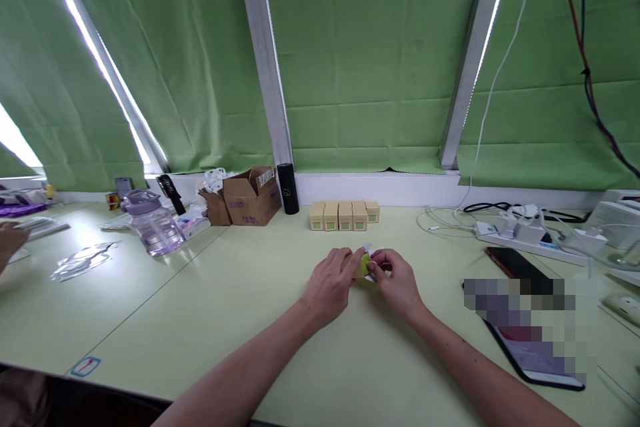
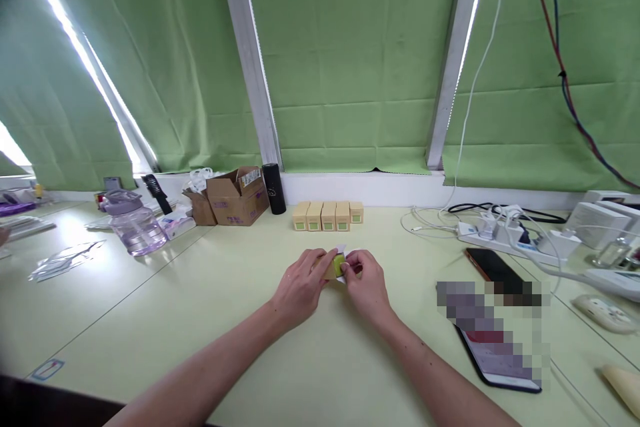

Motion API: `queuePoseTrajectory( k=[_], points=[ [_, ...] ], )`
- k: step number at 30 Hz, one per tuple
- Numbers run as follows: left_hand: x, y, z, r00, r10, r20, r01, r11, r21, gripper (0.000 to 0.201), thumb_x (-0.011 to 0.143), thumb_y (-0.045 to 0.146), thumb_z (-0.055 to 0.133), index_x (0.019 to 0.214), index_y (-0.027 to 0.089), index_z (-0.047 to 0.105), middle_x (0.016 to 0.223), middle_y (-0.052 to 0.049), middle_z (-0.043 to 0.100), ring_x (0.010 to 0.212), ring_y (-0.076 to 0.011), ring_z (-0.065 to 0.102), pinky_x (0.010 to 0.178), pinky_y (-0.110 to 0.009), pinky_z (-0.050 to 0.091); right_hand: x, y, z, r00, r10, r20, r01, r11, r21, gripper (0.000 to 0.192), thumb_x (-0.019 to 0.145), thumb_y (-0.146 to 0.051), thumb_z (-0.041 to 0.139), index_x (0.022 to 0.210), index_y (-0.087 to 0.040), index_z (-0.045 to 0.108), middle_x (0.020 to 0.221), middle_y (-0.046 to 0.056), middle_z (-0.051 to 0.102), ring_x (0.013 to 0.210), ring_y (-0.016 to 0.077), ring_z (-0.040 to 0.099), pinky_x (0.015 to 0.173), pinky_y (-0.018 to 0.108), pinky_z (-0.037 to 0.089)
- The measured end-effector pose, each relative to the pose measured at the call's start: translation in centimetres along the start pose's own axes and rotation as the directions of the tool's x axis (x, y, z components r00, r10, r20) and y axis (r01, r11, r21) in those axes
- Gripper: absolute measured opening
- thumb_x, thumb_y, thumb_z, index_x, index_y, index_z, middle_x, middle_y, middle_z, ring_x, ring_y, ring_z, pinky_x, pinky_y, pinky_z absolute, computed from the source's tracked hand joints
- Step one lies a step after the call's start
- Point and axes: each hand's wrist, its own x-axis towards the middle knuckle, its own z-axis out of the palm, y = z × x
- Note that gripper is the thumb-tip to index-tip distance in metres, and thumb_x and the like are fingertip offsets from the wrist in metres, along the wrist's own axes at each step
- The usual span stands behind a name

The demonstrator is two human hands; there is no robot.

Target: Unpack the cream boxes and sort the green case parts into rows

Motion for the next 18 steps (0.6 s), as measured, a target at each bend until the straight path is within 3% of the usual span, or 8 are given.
queuePoseTrajectory(
  k=[5, 12, 18],
  points=[
    [0.0, -0.5, 0.2, 0.999, -0.035, -0.031, 0.035, 0.999, -0.010, 0.076, 0.092, 0.009, 0.049, 0.160, 0.030, 0.022, 0.133, -0.013, 0.056, 0.120, -0.0309, 0.054, 0.089, -0.046, 0.058, 0.4, 0.4, -0.3, 0.997, 0.082, -0.010, -0.078, 0.977, 0.200, 0.033, 0.088, -0.055, 0.065, 0.087, -0.022, 0.063, 0.107, 0.010, 0.073, 0.088, 0.0237, 0.069, 0.079, 0.039, 0.059],
    [0.1, -1.2, 0.2, 0.993, -0.092, -0.072, 0.087, 0.994, -0.066, 0.076, 0.093, 0.011, 0.051, 0.160, 0.033, 0.023, 0.133, -0.013, 0.056, 0.122, -0.0319, 0.053, 0.093, -0.048, 0.055, 0.9, 0.2, -0.7, 0.988, 0.139, -0.071, -0.110, 0.944, 0.312, 0.044, 0.084, -0.067, 0.067, 0.088, -0.024, 0.060, 0.086, 0.007, 0.072, 0.078, 0.0248, 0.069, 0.074, 0.044, 0.062],
    [0.0, -2.6, 0.4, 0.941, -0.304, -0.150, 0.261, 0.932, -0.251, 0.078, 0.090, 0.013, 0.058, 0.159, 0.033, 0.029, 0.135, -0.011, 0.055, 0.125, -0.0305, 0.053, 0.101, -0.048, 0.052, 1.7, 0.3, -1.9, 0.979, 0.145, -0.142, -0.101, 0.955, 0.280, 0.049, 0.081, -0.071, 0.069, 0.088, -0.022, 0.062, 0.092, 0.008, 0.073, 0.087, 0.0253, 0.069, 0.080, 0.043, 0.060]
  ],
)
